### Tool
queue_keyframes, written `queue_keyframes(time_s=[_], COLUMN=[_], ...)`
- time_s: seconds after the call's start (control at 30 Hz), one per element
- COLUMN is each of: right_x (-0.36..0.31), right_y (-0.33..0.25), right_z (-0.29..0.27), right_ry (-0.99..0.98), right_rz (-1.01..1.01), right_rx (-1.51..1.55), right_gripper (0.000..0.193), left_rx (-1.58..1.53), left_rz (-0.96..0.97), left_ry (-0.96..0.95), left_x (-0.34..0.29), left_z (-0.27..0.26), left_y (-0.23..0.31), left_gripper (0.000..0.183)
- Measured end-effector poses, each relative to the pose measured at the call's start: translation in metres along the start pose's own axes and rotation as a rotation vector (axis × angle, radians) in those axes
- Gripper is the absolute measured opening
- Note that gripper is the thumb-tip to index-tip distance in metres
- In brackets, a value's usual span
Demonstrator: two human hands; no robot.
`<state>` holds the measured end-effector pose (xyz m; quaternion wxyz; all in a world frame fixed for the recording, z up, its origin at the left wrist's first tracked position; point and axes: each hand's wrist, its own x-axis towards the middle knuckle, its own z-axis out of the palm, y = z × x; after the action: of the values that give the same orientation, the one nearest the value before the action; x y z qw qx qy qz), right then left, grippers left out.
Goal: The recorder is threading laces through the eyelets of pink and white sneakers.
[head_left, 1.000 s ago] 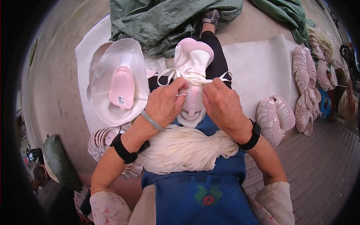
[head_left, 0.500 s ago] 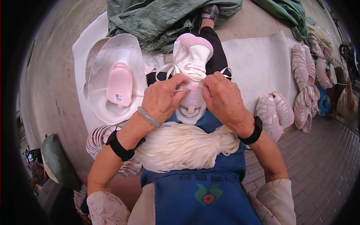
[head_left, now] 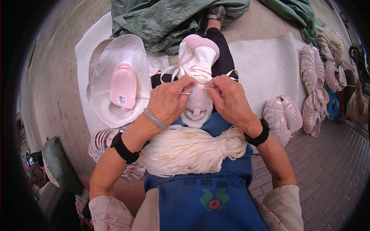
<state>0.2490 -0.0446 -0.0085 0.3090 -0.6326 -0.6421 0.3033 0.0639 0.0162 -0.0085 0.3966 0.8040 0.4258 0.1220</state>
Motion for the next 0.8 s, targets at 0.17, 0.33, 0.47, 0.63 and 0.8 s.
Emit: queue_keyframes(time_s=[0.17,0.33,0.47,0.63,0.8], right_x=[0.005,0.001,-0.006,0.001,-0.002], right_y=[0.005,0.001,-0.007,-0.017,-0.011], right_z=[0.002,0.005,0.009,0.015,0.017], right_ry=[-0.105,-0.065,0.023,0.007,0.037], right_rz=[0.084,-0.003,-0.072,-0.096,-0.277], right_rx=[0.186,0.064,-0.102,-0.135,-0.262], right_gripper=[0.011,0.009,0.011,0.021,0.024], left_rx=[-0.001,-0.014,-0.019,-0.024,-0.027], left_rz=[-0.025,-0.027,-0.008,-0.066,-0.043], left_ry=[-0.013,-0.012,-0.009,-0.017,-0.006], left_x=[0.000,-0.001,0.000,0.002,0.003], left_z=[-0.001,-0.002,-0.001,-0.002,0.000], left_y=[0.000,-0.002,0.000,0.002,0.002], left_gripper=[0.018,0.017,0.018,0.019,0.021])
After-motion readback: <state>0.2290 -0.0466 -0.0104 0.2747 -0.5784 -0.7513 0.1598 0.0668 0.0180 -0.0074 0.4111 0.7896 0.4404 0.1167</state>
